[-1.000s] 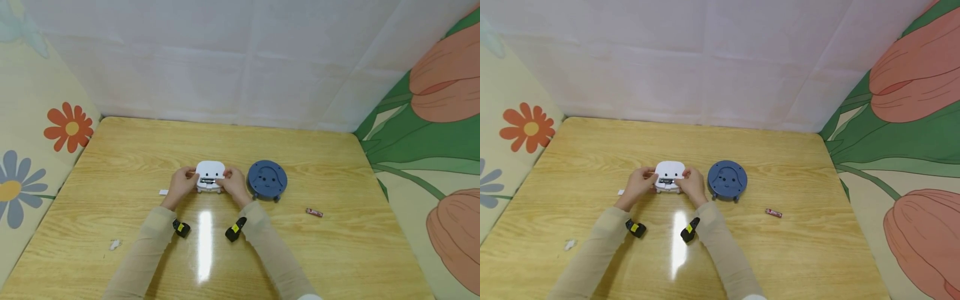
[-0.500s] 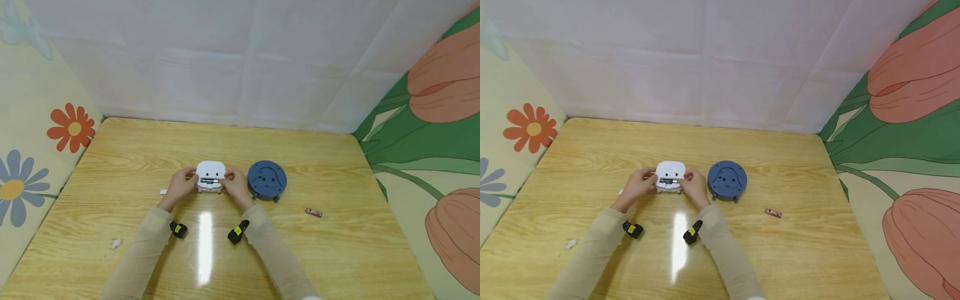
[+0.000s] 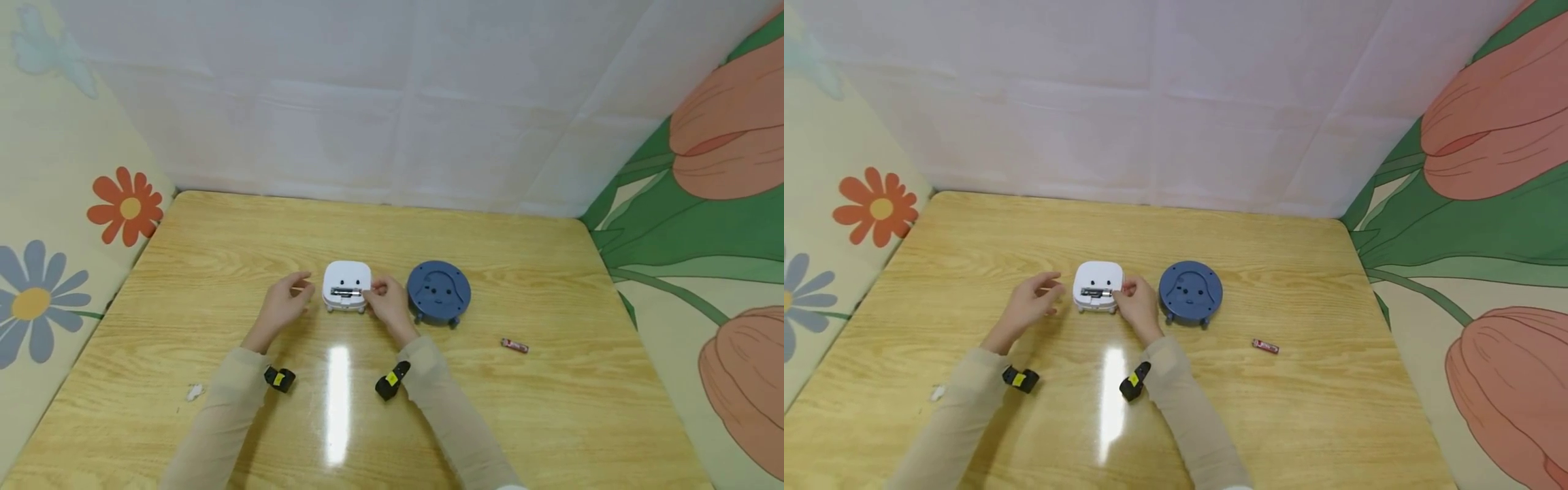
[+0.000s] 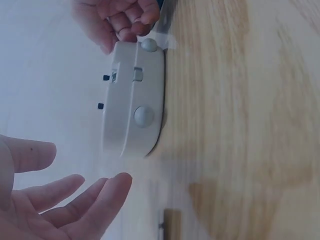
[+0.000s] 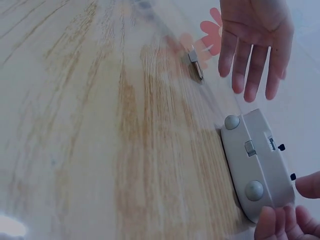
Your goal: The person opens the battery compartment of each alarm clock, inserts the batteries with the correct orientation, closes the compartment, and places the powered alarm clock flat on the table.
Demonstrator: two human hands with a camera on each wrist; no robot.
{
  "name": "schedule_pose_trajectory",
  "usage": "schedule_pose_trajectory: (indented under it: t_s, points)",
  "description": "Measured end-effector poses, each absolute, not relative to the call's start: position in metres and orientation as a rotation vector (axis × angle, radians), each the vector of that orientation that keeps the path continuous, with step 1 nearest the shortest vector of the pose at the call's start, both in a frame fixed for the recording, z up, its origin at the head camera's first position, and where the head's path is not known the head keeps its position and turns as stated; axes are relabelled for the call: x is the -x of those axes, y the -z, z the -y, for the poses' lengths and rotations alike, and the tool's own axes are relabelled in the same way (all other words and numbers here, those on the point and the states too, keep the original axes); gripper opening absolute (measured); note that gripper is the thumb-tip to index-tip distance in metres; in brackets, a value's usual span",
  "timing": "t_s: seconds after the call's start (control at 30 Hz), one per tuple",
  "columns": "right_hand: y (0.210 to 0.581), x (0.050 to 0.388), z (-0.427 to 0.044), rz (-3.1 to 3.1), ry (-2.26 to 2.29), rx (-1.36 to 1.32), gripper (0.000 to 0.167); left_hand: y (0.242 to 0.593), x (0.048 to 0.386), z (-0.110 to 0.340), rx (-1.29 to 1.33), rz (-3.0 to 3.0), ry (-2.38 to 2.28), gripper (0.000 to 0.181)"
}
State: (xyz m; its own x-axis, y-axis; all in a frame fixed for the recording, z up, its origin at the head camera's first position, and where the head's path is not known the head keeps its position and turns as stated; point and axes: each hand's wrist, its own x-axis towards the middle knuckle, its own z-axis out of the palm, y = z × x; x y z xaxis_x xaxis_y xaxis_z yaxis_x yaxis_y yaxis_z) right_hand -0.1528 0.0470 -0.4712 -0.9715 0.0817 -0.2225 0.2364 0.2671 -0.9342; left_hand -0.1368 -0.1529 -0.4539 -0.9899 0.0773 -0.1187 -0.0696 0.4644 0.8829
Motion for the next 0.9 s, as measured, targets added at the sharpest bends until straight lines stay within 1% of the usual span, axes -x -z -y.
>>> schedule_pose_trajectory:
  t_s: [0.27, 0.63, 0.9]
  points:
    - [0.467, 0.149, -0.049, -2.449, 1.750, -0.300, 0.016, 0.446, 0.126, 0.170, -0.019, -2.624, -1.531, 0.041]
    - [0.457, 0.139, -0.058, -2.663, 1.605, -0.107, 0.011, 0.446, 0.116, 0.182, -0.145, -2.799, -1.456, 0.030]
    - [0.452, 0.136, -0.060, -2.657, 1.599, -0.135, 0.011, 0.446, 0.113, 0.189, -0.201, -2.863, -1.381, 0.025]
